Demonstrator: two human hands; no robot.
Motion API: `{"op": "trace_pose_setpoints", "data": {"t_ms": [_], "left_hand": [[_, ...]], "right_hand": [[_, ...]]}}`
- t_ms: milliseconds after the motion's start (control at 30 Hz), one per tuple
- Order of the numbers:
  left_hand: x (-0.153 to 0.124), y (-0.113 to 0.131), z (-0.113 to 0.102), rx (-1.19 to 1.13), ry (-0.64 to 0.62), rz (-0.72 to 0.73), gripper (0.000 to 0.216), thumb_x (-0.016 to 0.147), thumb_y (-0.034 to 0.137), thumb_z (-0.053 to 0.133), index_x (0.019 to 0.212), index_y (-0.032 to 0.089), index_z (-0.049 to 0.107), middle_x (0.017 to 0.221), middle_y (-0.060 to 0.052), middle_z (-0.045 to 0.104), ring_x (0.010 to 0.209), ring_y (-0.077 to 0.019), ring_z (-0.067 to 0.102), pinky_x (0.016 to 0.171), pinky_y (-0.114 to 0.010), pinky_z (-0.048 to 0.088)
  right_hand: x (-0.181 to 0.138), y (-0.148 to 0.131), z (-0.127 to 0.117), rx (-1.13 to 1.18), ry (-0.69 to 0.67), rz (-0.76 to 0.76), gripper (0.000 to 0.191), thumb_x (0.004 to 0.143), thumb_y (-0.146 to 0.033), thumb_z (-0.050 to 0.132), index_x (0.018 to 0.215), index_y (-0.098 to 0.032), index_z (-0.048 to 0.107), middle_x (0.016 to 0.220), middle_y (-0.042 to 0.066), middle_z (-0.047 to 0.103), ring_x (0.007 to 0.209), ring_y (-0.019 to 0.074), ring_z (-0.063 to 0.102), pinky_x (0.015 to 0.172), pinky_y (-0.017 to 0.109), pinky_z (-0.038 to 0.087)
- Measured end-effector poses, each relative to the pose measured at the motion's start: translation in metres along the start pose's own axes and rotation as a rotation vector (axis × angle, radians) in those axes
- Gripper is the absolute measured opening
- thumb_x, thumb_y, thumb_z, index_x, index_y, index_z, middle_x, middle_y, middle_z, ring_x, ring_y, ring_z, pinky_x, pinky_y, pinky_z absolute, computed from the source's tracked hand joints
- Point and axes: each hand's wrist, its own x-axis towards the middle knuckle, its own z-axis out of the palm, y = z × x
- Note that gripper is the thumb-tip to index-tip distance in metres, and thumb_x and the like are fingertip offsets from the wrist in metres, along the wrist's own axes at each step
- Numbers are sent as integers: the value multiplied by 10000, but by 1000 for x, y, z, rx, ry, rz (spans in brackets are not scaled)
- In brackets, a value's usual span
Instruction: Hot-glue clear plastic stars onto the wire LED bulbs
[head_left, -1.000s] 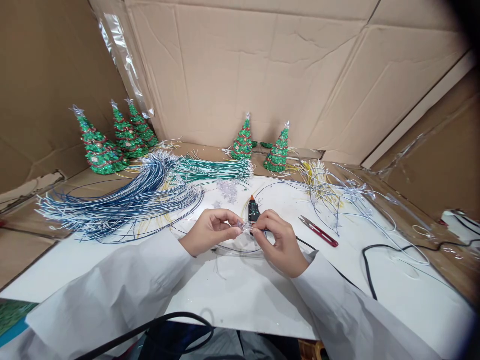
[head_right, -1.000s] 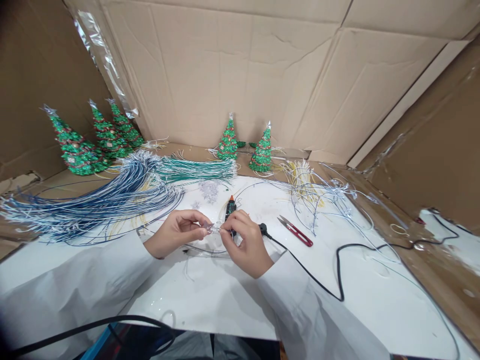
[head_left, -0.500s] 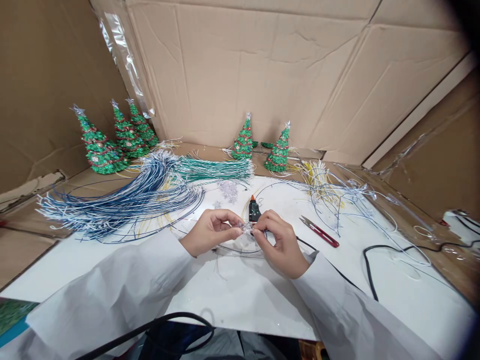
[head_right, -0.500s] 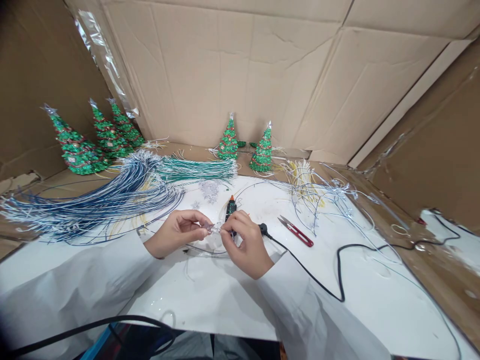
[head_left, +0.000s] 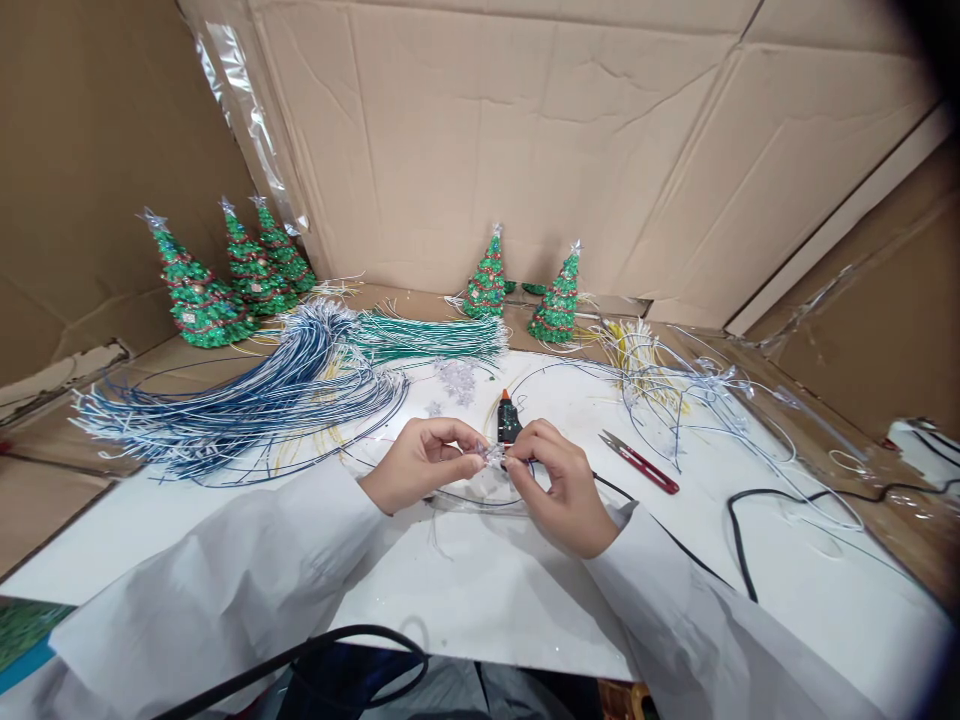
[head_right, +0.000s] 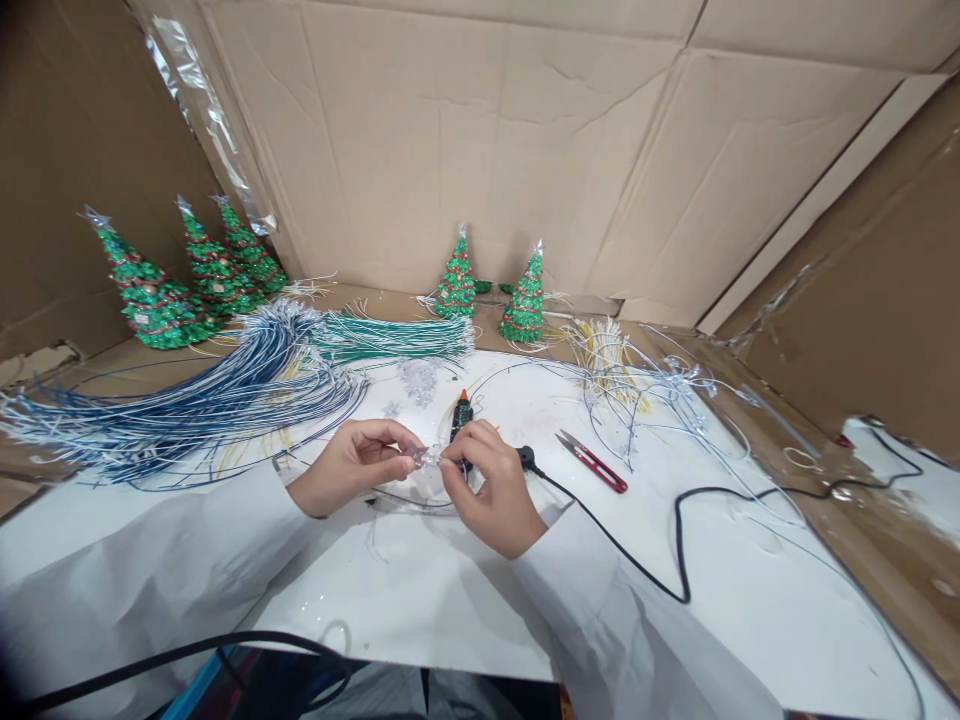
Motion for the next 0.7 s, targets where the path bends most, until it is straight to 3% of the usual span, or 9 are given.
{"op": "trace_pose_setpoints", "data": {"t_ms": [467, 700], "left_hand": [[3, 5, -4, -56, 5, -38, 220, 605, 268, 768, 757, 128, 695, 676, -34, 653, 604, -112, 564, 546, -211, 464], [5, 7, -10, -138, 70, -55, 226, 616, 279, 762, 780, 136, 703, 658, -32, 654, 563, -101, 541, 526, -204, 419]], "right_hand": [[4, -4, 0, 46, 43, 29, 152, 818, -192, 519, 667, -194, 538, 665, 16, 512, 645, 153, 492, 613, 303, 393], [1, 5, 1, 51, 63, 97, 105, 818, -238, 557, 829, -196, 652, 744, 30, 560, 702, 159, 541, 647, 305, 429]]}}
